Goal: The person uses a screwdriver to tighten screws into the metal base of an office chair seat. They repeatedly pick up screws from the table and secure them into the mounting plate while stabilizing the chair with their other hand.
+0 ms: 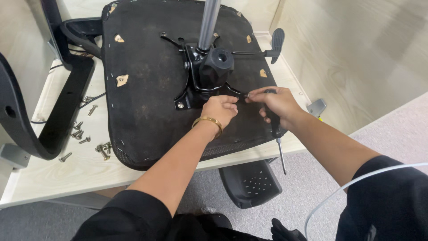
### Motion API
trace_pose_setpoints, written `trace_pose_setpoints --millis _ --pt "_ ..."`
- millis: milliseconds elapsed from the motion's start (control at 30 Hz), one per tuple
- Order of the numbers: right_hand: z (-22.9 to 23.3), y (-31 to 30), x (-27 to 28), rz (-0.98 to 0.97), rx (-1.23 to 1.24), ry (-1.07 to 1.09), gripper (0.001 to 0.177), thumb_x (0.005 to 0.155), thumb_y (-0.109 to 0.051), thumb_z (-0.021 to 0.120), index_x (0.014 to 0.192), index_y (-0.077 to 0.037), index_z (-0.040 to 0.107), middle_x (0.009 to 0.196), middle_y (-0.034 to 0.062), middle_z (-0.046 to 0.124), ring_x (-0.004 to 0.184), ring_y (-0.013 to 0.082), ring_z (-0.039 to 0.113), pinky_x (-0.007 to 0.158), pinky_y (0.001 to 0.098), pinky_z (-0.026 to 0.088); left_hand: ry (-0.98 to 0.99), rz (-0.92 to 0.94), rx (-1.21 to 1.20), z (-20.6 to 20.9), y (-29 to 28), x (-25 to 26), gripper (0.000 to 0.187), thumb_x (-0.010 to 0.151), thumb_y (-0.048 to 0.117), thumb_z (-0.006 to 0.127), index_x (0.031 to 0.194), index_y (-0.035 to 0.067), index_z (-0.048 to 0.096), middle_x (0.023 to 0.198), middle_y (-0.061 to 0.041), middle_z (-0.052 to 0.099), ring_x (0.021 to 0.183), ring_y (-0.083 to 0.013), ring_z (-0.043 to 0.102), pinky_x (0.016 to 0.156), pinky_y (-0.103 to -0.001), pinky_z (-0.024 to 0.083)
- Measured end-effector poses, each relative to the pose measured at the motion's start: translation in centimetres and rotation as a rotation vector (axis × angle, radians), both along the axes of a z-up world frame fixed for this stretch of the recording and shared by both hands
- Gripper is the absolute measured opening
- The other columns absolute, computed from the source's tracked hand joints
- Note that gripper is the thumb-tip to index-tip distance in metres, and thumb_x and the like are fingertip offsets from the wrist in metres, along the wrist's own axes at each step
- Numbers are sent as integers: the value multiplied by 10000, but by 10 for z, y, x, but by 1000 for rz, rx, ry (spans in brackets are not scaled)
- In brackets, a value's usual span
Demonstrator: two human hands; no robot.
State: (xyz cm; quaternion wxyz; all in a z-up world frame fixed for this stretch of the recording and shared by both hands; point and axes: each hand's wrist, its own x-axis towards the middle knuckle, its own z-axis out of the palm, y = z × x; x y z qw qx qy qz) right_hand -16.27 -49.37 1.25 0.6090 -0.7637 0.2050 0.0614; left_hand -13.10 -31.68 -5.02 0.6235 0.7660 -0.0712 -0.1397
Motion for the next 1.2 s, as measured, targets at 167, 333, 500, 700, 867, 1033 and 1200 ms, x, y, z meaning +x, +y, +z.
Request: trace_pose_setpoints --millis 167,333,500,700,867,1033,1200 --pt "-28 -13 36 -16 260 214 224 943 -187 601 1150 -137 671 1044 -20 729 608 102 511 467 263 409 -571 27 531 -11 18 -3 421 818 182 794 1230 189 705 1148 -131 626 1041 -313 660 865 -416 558" --pt "-47 -12 53 -18 225 233 224 971 -202 620 1162 -108 689 924 -20 624 617 104 491 474 266 400 -534 61 638 -3 34 -4 272 931 243 732 1167 122 674 1215 -108 609 1059 -320 674 853 -432 581" --pt "-42 -5 51 -72 138 237 201 947 -186 633 1114 -103 707 896 -17 618 607 113 507 473 272 398 -708 245 483 8 61 -4 305 871 265 806 1017 73 619 1101 -74 611 1116 -267 611 970 -400 538" --pt "-30 9 52 -90 91 230 144 914 -162 669 1012 -67 716 823 -3 606 572 120 507 459 294 389 -751 412 552 25 57 20 844 665 366 917 1347 46 537 1351 -90 474 1288 -305 416 1017 -530 317" --pt "-26 13 52 -126 40 255 124 893 -152 718 955 -45 718 803 8 607 564 119 510 453 297 393 -667 356 557 24 45 39 794 627 327 953 1302 105 599 1507 -95 363 1359 -322 383 1048 -553 356" --pt "-20 18 50 -117 33 252 142 883 -165 740 934 -36 712 782 9 607 553 119 511 440 299 396 -591 329 613 24 39 51 783 584 232 961 1264 68 609 1540 -73 365 1300 -325 483 1042 -536 436" --pt "-17 25 50 -165 -44 262 193 854 -209 787 905 -45 698 775 27 589 547 133 496 430 301 375 -673 293 543 22 43 56 726 561 164 946 1185 -19 622 1511 -51 446 1216 -385 531 1026 -491 477"
